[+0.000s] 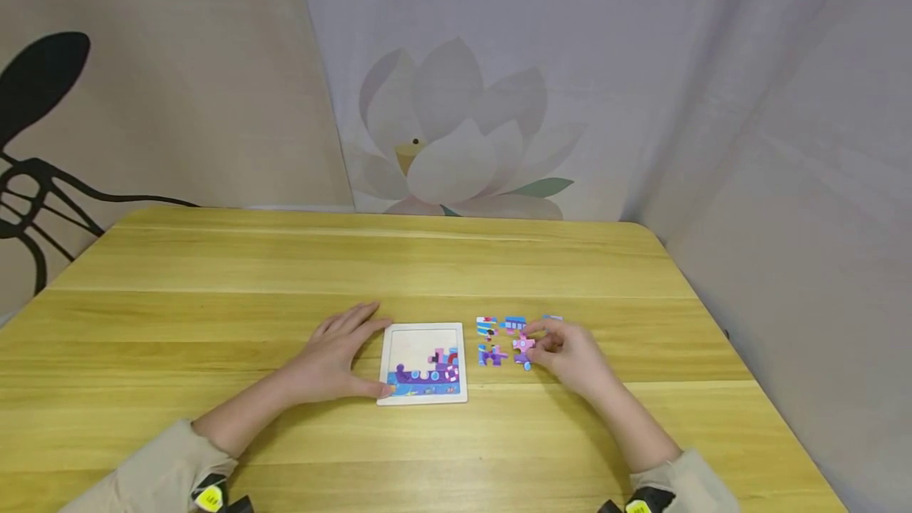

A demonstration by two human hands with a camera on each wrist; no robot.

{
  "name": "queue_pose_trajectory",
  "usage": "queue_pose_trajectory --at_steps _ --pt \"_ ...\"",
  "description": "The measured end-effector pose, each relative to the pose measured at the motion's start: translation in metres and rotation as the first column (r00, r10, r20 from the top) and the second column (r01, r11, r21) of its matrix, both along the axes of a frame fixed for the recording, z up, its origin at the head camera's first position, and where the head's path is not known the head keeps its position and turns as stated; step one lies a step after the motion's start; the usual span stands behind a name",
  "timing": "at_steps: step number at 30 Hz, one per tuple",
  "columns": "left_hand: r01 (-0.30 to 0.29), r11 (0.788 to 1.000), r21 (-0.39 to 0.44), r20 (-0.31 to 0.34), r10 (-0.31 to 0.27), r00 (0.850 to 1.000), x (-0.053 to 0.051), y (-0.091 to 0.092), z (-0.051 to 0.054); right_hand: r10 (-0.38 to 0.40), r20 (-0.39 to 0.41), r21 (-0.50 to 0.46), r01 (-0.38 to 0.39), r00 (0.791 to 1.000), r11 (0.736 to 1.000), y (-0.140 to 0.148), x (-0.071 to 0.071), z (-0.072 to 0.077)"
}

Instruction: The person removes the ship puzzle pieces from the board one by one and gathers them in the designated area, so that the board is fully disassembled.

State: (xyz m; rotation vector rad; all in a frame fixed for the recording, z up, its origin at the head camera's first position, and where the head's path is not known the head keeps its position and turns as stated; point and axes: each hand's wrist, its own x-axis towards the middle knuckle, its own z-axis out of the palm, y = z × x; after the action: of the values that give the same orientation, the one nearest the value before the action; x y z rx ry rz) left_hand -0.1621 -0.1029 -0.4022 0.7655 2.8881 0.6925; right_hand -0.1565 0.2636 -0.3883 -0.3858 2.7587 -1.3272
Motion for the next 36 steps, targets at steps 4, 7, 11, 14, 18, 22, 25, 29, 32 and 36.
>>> queue_pose_trajectory --at_steps 4,7,11,14,18,22,25,29,32,36 --pt "0.002 1.000 0.005 -0.004 -0.002 1.000 0.000 -0.001 -0.001 -0.004 -0.029 0.079 0.007 1.000 0.997 -0.004 0.000 0.000" --pt "0.004 1.000 0.014 -0.004 -0.004 1.000 0.000 -0.001 0.000 -0.011 -0.038 0.129 0.016 0.999 0.991 -0.006 0.000 0.002" --pt "0.005 1.000 0.017 -0.005 -0.005 1.000 0.000 -0.001 -0.001 -0.010 -0.077 0.199 0.025 0.997 0.980 -0.007 0.000 0.003" --pt "0.005 1.000 0.018 -0.006 -0.005 1.000 0.000 -0.001 -0.001 -0.005 -0.099 0.220 0.027 0.995 0.975 -0.007 -0.001 0.000" --pt "0.005 1.000 0.020 -0.010 -0.005 1.000 0.000 -0.001 -0.002 -0.005 -0.097 0.200 0.024 0.995 0.979 -0.005 -0.001 -0.004" --pt "0.003 1.000 0.015 -0.010 -0.003 1.000 0.000 -0.001 -0.003 -0.004 -0.108 0.174 0.023 0.994 0.985 -0.005 0.000 -0.003" --pt "0.001 1.000 0.009 -0.009 -0.001 1.000 -0.001 -0.001 -0.002 -0.023 -0.130 0.153 0.043 0.991 0.987 -0.008 0.001 0.000" --pt "-0.002 1.000 0.006 -0.008 0.002 1.000 -0.001 -0.001 -0.002 -0.040 -0.156 0.129 0.061 0.987 0.990 -0.017 0.003 0.007" --pt "-0.005 1.000 0.008 -0.006 0.005 1.000 -0.001 -0.001 -0.003 -0.030 -0.152 0.103 0.046 0.988 0.994 -0.025 0.004 0.010" --pt "-0.006 1.000 0.004 -0.001 0.006 1.000 -0.001 0.000 -0.002 -0.014 -0.145 0.077 0.026 0.989 0.997 -0.036 0.005 0.011"
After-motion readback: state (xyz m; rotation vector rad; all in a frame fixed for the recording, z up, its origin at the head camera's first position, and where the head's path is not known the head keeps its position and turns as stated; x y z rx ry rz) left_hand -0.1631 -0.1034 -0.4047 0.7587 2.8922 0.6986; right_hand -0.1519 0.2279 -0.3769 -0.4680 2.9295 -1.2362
